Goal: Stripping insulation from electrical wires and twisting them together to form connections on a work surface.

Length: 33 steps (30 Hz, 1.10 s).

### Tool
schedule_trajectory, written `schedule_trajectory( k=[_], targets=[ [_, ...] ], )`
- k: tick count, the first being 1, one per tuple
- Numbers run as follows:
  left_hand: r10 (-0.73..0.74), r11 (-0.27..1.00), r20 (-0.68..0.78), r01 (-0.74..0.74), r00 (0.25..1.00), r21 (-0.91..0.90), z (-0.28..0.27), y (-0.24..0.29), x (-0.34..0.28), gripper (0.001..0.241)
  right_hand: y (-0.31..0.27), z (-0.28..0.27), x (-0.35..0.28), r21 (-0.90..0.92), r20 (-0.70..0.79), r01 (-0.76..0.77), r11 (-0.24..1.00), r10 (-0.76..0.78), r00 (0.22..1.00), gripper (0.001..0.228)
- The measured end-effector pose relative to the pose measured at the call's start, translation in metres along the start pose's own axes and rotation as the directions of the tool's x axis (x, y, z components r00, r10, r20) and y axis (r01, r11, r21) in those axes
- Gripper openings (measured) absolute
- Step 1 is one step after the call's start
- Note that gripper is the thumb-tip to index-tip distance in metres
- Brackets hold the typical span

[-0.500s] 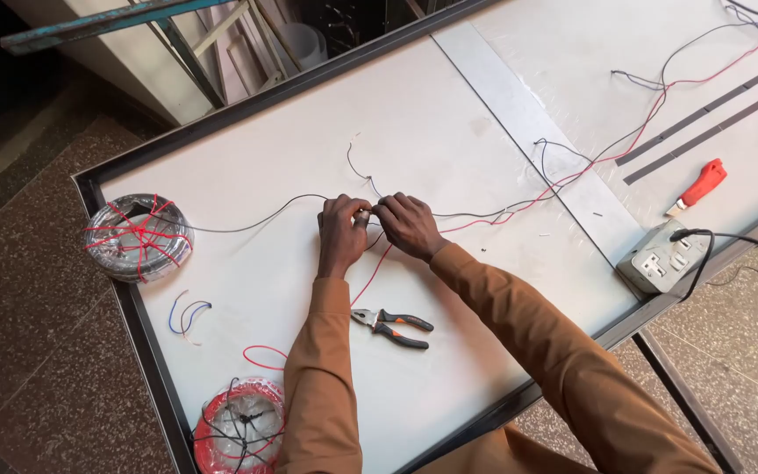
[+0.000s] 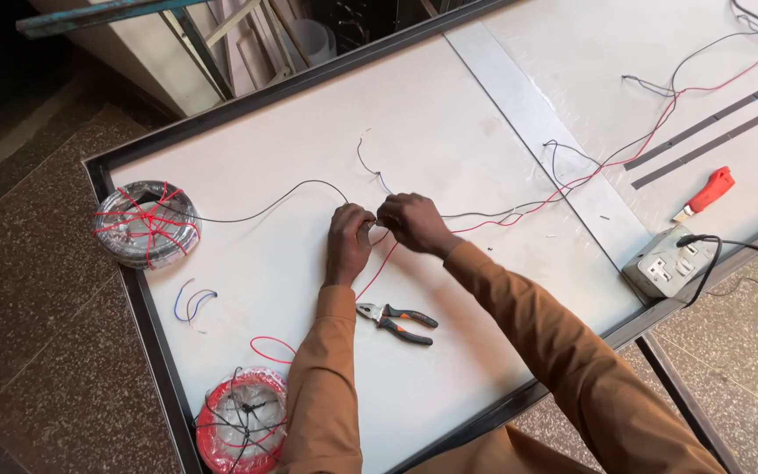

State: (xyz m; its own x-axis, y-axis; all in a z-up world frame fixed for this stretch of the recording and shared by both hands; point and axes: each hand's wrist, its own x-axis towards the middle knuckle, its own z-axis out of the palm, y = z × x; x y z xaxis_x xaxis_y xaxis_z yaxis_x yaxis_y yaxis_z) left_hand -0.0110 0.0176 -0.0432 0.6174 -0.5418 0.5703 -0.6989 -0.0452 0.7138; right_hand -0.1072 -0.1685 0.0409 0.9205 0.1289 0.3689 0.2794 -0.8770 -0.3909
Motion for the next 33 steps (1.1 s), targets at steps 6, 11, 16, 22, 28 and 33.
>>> schedule_trajectory(
  k=[6,11,16,22,28,33],
  targets=[
    [0.253,0.965,-0.162,-0.235,0.954,0.118,-0.001,0.021,-0.006,0.021,0.048,0.034,0.012,0.513,0.43,-0.443,0.735,0.226,0.874,0.025],
    [0.175,0.982,-0.211,-0.153,0.962,0.114,0.011,0.004,-0.017,0.015,0.011,0.033,-0.003,0.196,0.041,-0.326,0.925,0.324,0.945,0.013],
    [0.105,0.993,-0.233,-0.09,0.967,0.074,0.009,0.002,-0.017,0.014,-0.014,0.055,-0.026,0.017,-0.321,-0.105,0.994,0.105,0.941,0.012],
    [0.084,0.995,-0.216,-0.07,0.973,0.072,0.012,-0.007,-0.022,0.011,-0.002,0.072,-0.027,-0.224,-0.309,-0.058,0.973,-0.014,0.951,0.005],
    [0.139,0.988,-0.186,-0.123,0.973,0.095,0.008,0.003,-0.02,0.014,0.026,0.037,-0.015,0.528,0.238,-0.362,0.769,0.275,0.932,0.024],
    [0.136,0.988,-0.184,-0.119,0.974,0.101,0.007,0.0,-0.016,0.015,0.004,0.016,-0.005,-0.246,0.081,-0.09,0.965,0.114,0.99,0.022]
  ],
)
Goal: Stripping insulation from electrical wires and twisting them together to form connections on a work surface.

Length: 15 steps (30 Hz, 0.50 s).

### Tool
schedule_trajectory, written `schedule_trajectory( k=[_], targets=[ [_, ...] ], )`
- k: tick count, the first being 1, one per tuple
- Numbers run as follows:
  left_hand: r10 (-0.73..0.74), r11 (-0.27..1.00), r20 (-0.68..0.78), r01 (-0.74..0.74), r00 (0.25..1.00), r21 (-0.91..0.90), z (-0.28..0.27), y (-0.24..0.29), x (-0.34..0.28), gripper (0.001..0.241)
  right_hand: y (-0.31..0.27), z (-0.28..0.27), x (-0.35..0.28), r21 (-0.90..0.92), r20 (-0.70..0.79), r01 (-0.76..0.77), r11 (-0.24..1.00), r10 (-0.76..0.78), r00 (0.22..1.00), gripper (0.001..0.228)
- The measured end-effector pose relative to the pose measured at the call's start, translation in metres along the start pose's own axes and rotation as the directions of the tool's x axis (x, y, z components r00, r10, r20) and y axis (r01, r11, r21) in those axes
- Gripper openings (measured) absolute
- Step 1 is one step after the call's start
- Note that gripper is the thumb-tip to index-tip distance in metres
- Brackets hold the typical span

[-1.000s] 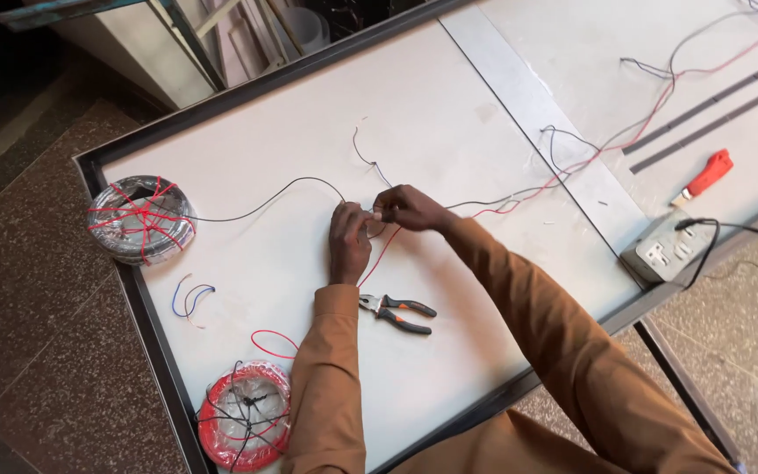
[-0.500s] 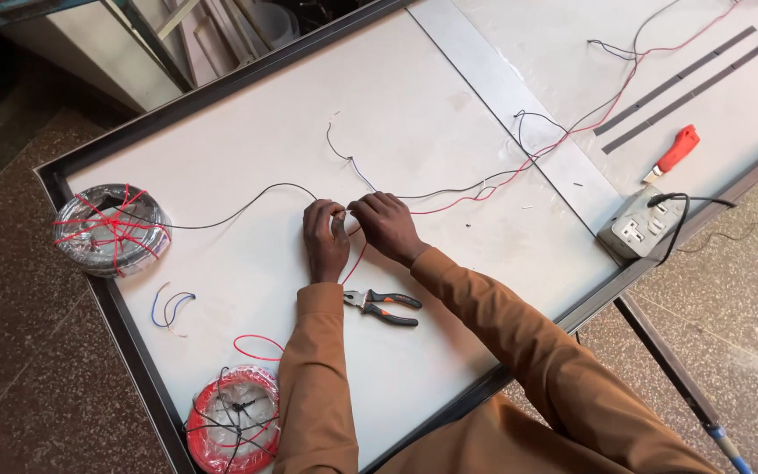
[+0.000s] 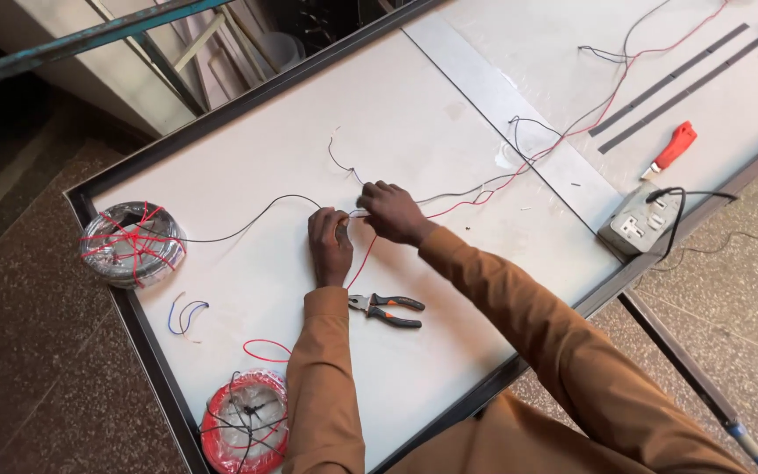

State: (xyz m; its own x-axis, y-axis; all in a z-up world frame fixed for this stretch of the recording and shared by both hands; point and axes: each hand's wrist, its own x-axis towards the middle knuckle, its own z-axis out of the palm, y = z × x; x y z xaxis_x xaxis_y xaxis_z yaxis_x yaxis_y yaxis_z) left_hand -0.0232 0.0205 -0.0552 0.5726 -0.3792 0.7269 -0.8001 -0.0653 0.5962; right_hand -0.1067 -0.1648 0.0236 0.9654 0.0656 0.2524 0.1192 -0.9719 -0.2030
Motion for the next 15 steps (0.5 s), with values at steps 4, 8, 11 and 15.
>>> schedule_trajectory(
  k=[4,8,11,15],
  targets=[
    [-0.001,1.0,0.009,0.001,1.0,-0.023,-0.002,0.002,0.006,0.012,-0.005,0.043,-0.006,-0.127,-0.27,0.077,0.989,-0.109,0.957,0.006],
    [-0.014,1.0,0.018,0.014,1.0,-0.023,-0.001,0.005,0.0,0.014,-0.015,0.042,-0.018,-0.179,-0.414,0.077,0.981,-0.146,0.898,0.013],
    [-0.003,1.0,0.017,0.003,1.0,0.009,0.005,-0.008,-0.001,0.01,-0.021,0.033,-0.018,-0.091,-0.434,0.058,0.994,-0.092,0.896,0.012],
    [0.02,0.999,0.026,-0.02,0.999,0.031,0.009,-0.019,-0.004,0.013,-0.055,0.003,-0.037,0.192,-0.407,-0.119,0.974,0.19,0.894,0.005]
  ],
)
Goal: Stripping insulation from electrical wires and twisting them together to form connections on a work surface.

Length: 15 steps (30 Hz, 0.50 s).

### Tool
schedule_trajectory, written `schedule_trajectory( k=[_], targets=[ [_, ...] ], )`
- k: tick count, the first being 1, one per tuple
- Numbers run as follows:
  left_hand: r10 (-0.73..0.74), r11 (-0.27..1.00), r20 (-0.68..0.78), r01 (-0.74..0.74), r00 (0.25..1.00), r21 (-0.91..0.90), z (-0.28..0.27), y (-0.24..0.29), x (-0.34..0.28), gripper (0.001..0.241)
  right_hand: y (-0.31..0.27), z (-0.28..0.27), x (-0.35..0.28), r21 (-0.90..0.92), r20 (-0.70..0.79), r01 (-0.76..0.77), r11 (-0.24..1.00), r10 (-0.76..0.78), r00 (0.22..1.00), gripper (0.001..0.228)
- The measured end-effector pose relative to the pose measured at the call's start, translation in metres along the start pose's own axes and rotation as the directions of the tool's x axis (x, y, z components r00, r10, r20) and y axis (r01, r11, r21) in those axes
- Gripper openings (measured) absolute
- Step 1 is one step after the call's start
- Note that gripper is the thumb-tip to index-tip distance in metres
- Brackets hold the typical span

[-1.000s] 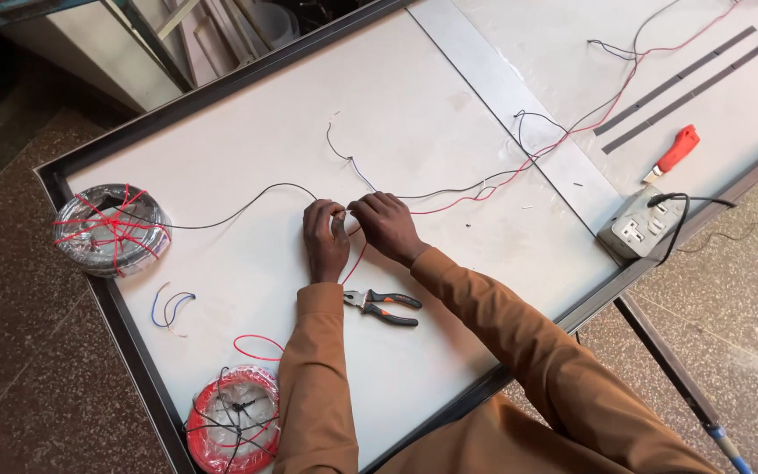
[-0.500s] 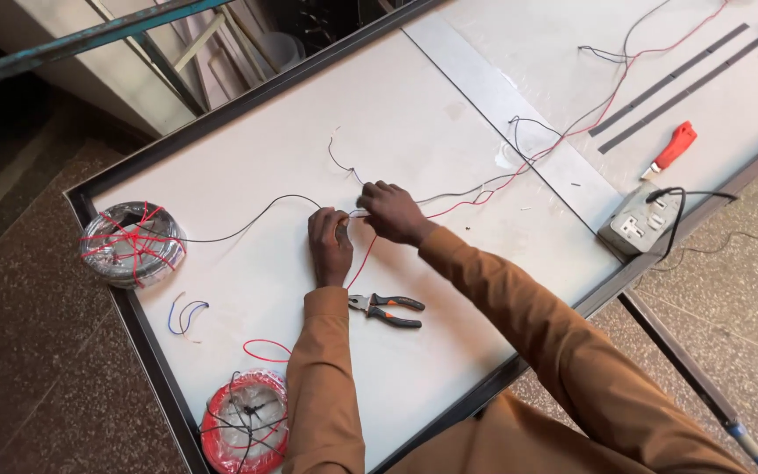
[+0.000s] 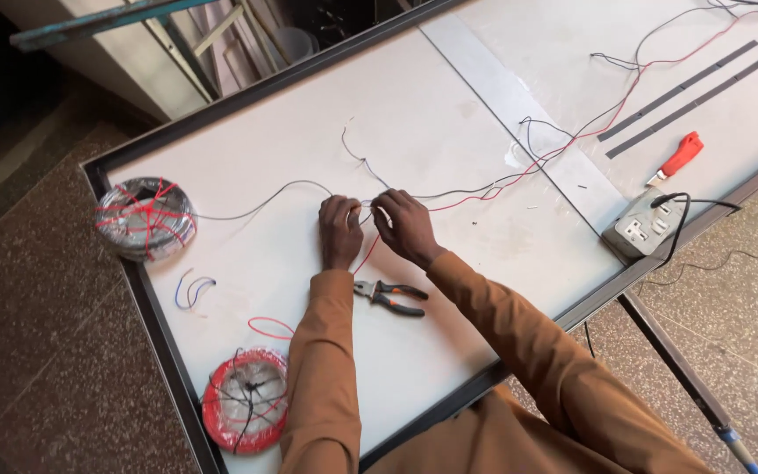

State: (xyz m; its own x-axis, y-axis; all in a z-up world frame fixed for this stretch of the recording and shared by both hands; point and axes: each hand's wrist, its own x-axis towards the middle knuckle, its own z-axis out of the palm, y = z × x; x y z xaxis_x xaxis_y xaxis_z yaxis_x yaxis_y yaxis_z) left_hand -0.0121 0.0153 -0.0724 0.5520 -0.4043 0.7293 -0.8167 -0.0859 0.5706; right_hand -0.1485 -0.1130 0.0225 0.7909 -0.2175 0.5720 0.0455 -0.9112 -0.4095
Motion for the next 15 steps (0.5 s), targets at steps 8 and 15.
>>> schedule_trajectory(
  k=[8,15],
  targets=[
    [-0.101,0.995,0.024,0.101,0.995,-0.002,0.002,-0.008,-0.009,0.011,-0.076,-0.046,-0.095,-0.147,0.693,-0.038,0.988,0.131,0.709,0.057],
    [-0.297,0.955,0.232,0.292,0.926,0.056,-0.075,0.023,-0.028,0.034,-0.016,-0.001,-0.112,0.145,0.696,-0.557,0.818,0.316,0.645,0.055]
  ],
)
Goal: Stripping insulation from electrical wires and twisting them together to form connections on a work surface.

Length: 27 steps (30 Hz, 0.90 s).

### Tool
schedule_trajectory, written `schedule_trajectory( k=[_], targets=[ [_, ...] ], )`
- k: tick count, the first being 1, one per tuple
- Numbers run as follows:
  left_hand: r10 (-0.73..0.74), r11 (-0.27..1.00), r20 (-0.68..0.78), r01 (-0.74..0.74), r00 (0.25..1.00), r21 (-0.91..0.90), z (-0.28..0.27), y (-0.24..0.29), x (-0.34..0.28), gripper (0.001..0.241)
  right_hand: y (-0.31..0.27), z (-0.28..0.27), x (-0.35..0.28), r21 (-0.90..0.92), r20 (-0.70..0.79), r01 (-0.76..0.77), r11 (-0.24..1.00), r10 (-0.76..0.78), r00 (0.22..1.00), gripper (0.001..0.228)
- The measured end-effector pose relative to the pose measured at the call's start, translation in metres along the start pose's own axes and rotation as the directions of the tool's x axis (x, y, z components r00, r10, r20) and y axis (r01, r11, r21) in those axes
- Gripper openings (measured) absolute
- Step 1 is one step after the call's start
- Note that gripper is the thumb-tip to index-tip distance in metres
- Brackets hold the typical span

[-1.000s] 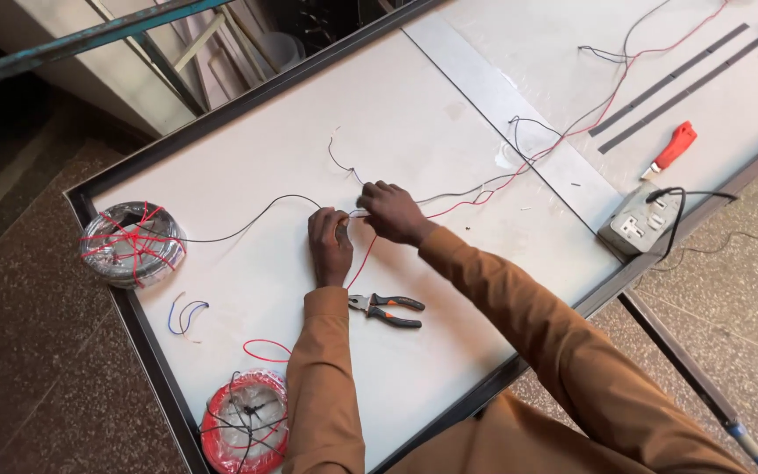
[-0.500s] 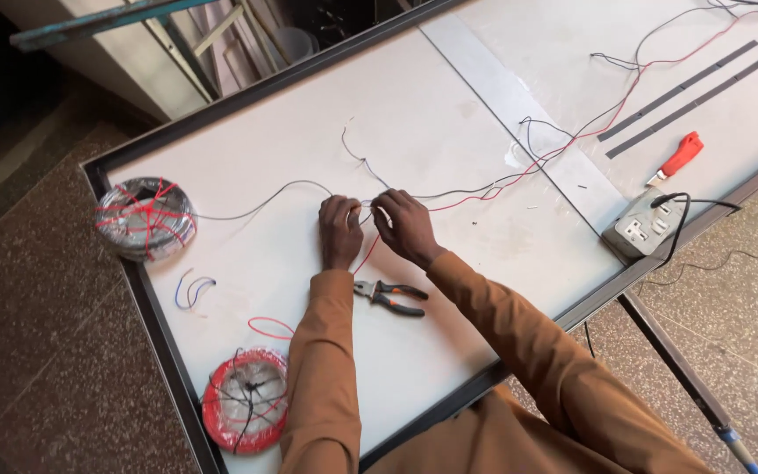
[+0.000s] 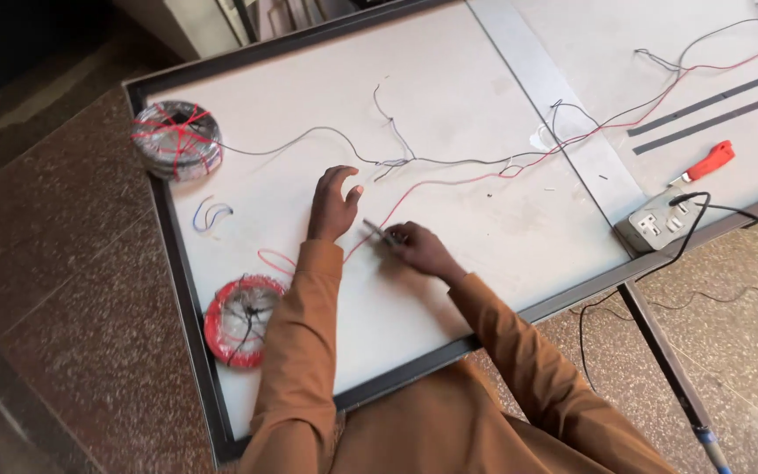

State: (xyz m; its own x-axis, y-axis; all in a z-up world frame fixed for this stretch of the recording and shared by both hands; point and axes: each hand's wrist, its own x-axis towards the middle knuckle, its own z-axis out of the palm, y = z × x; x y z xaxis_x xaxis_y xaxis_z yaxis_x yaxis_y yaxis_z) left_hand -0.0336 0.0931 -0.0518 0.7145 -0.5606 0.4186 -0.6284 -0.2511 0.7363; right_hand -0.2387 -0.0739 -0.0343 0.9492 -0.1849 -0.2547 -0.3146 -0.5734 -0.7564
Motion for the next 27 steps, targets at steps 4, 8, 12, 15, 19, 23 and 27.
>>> schedule_trajectory(
  k=[4,8,12,15,19,23,27],
  targets=[
    [-0.025,1.0,0.14,0.027,0.99,-0.013,-0.06,0.068,-0.052,0.03,-0.034,-0.008,-0.04,0.821,0.16,-0.174,0.543,0.073,0.984,0.018],
    [-0.084,0.994,0.243,0.097,0.966,-0.044,-0.099,0.106,-0.095,0.03,-0.066,0.009,-0.069,0.865,0.11,-0.112,0.488,0.032,0.993,0.046],
    [-0.051,0.996,0.205,0.064,0.978,-0.061,-0.135,0.095,-0.141,0.024,-0.103,0.043,-0.098,0.88,0.164,-0.153,0.45,0.016,0.986,0.057],
    [-0.137,0.97,0.093,0.152,0.986,-0.189,-0.181,0.129,-0.157,0.02,-0.124,0.064,-0.108,0.9,0.141,-0.121,0.418,-0.017,0.99,0.054],
    [-0.148,0.945,0.021,0.147,0.989,-0.291,-0.208,0.067,-0.175,0.018,-0.181,0.099,-0.112,0.886,0.077,-0.044,0.461,-0.053,0.996,0.053],
    [-0.212,0.863,0.035,0.204,0.977,-0.462,-0.244,0.023,-0.186,0.024,-0.272,0.156,-0.106,0.947,-0.016,0.014,0.32,0.001,1.0,0.056],
    [-0.282,0.772,0.086,0.279,0.956,-0.572,-0.284,0.002,-0.176,0.04,-0.324,0.22,-0.054,0.974,-0.168,0.139,0.182,0.157,0.973,0.053]
  ],
)
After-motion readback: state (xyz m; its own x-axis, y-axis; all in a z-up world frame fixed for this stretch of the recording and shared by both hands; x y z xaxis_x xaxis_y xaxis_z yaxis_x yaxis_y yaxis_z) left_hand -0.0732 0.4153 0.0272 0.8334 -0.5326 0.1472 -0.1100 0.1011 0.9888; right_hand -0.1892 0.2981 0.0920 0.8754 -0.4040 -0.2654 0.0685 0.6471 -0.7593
